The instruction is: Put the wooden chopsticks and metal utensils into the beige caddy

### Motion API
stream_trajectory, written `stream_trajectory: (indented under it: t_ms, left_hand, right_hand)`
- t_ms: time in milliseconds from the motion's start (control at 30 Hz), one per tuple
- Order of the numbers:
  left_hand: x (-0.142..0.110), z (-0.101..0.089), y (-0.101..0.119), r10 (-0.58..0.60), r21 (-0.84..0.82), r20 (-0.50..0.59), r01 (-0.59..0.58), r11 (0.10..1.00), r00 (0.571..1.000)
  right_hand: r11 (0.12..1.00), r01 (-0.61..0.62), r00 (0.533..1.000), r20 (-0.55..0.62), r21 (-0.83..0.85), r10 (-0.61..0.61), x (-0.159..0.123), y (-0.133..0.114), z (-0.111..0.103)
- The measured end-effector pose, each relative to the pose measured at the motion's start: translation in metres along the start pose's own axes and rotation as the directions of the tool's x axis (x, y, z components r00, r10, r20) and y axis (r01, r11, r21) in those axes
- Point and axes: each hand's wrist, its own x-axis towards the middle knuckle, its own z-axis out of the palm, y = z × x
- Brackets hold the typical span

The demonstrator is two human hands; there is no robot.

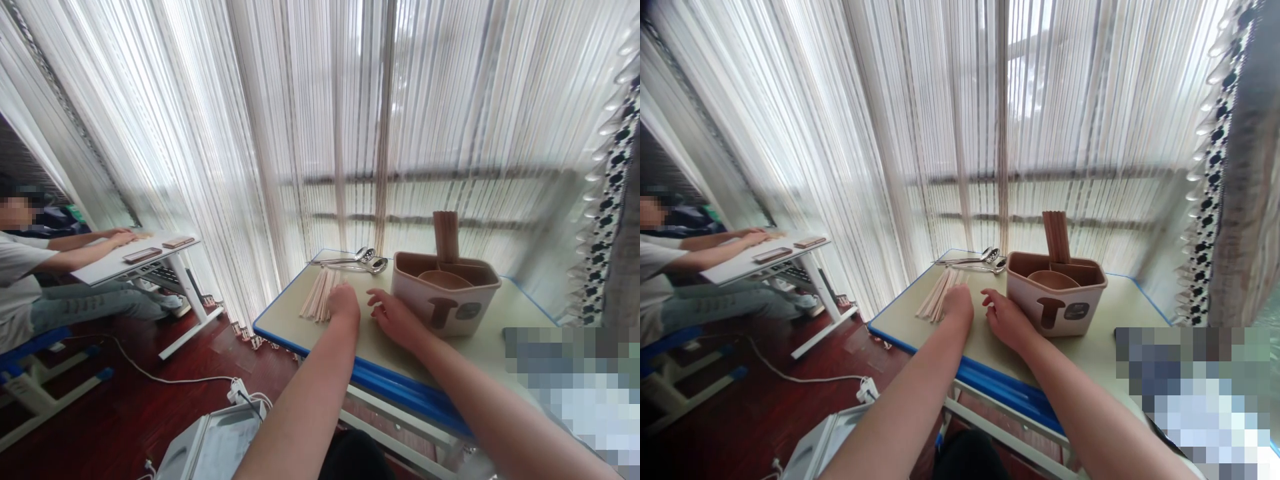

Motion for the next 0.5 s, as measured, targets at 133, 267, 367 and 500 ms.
stream_trajectory:
  t_ms: [133, 267, 367, 500]
  left_hand:
    - [0.0, 0.001, -0.001, 0.022, -0.021, -0.073, -0.023, 1.0, 0.997]
    - [-0.001, 0.003, -0.004, 0.022, -0.178, -0.164, -0.051, 0.983, 0.986]
    - [-0.001, 0.003, -0.005, -0.015, -0.39, -0.27, -0.095, 0.916, 0.963]
    - [-0.001, 0.003, -0.001, 0.018, -0.591, -0.469, -0.329, 0.737, 0.883]
  right_hand:
    - [1.0, 0.002, 1.0, 0.004, -0.009, -0.002, 0.0, -0.004, -0.002]
    - [0.995, -0.08, 0.996, -0.024, 0.06, 0.082, 0.0, -0.011, -0.002]
    - [0.984, -0.112, 0.991, -0.062, 0.137, 0.121, 0.0, -0.018, -0.005]
    - [1.0, 0.011, 0.985, -0.17, 0.003, -0.011, -0.001, -0.032, -0.015]
